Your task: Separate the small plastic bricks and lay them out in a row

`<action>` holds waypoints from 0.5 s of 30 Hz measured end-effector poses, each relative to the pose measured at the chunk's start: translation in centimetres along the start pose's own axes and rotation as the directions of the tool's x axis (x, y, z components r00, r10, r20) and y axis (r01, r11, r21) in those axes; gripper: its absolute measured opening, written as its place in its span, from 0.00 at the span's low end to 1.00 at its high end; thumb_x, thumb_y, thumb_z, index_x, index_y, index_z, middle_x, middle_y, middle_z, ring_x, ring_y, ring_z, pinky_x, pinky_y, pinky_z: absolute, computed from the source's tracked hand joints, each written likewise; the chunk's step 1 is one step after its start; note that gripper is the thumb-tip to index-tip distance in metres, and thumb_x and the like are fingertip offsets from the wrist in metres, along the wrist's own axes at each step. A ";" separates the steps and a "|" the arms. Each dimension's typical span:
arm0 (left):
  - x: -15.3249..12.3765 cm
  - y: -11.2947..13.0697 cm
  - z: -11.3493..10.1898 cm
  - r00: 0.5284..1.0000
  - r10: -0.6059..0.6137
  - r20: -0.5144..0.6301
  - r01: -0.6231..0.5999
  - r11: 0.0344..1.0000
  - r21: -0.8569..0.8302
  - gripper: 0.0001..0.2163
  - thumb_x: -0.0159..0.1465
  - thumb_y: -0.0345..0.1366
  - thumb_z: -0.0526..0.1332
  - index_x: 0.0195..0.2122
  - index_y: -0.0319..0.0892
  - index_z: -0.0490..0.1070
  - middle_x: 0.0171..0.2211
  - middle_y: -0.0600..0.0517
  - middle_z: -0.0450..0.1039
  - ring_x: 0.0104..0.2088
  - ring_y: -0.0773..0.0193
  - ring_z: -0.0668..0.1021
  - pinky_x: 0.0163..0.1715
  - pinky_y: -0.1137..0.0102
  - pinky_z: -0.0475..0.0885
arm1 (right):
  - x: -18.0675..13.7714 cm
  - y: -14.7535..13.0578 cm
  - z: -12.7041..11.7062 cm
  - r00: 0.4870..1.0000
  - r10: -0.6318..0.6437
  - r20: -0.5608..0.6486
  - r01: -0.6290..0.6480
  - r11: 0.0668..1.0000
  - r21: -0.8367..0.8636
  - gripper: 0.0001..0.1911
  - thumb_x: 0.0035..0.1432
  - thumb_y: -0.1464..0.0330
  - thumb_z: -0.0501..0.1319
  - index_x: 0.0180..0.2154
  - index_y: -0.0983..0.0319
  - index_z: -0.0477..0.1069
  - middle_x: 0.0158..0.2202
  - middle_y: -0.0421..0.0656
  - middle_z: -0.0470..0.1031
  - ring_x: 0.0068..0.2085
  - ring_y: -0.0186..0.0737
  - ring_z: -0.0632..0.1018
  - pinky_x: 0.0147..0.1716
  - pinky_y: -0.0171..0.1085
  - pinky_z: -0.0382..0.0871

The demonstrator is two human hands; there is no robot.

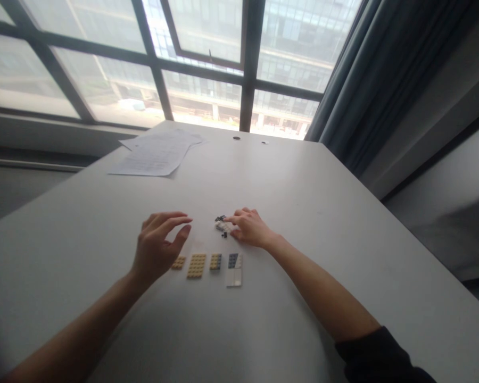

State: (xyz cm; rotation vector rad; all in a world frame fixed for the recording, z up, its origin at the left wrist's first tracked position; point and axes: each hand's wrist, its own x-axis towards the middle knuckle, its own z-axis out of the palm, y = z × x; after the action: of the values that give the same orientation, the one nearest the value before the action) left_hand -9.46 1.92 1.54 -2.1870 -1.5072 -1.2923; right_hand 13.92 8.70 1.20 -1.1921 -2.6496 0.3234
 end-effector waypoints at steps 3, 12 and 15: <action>-0.1 -0.1 0.0 1.000 0.008 0.012 -0.008 1.000 0.003 0.05 0.63 0.34 0.58 0.36 0.43 0.74 0.39 0.50 0.76 0.41 0.59 0.75 0.45 0.62 0.65 | 0.2 0.4 0.0 0.999 -0.028 0.045 0.029 0.999 -0.020 0.16 0.59 0.68 0.63 0.50 0.53 0.72 0.45 0.45 0.72 0.47 0.44 0.69 0.49 0.45 0.58; -0.2 -0.4 0.3 1.000 0.020 0.023 -0.020 1.000 -0.005 0.05 0.63 0.34 0.59 0.36 0.43 0.74 0.39 0.50 0.76 0.41 0.60 0.75 0.44 0.62 0.65 | -0.9 0.5 -0.1 0.995 0.049 -0.085 -0.017 0.941 0.337 0.12 0.60 0.63 0.60 0.45 0.61 0.72 0.47 0.48 0.69 0.46 0.43 0.70 0.48 0.45 0.63; -0.2 -0.3 0.3 0.999 0.032 0.020 -0.032 0.999 -0.007 0.05 0.63 0.34 0.58 0.35 0.44 0.74 0.39 0.50 0.76 0.41 0.59 0.75 0.44 0.62 0.66 | -2.2 0.0 -0.3 0.980 0.190 -0.056 -0.089 0.675 0.733 0.21 0.66 0.56 0.49 0.48 0.63 0.69 0.47 0.49 0.70 0.42 0.39 0.73 0.40 0.38 0.68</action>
State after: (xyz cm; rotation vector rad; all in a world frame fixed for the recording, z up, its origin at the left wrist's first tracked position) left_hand -9.52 2.09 1.15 -2.2257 -1.4712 -1.2707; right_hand 15.42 7.05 1.23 -1.0647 -1.9577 1.1613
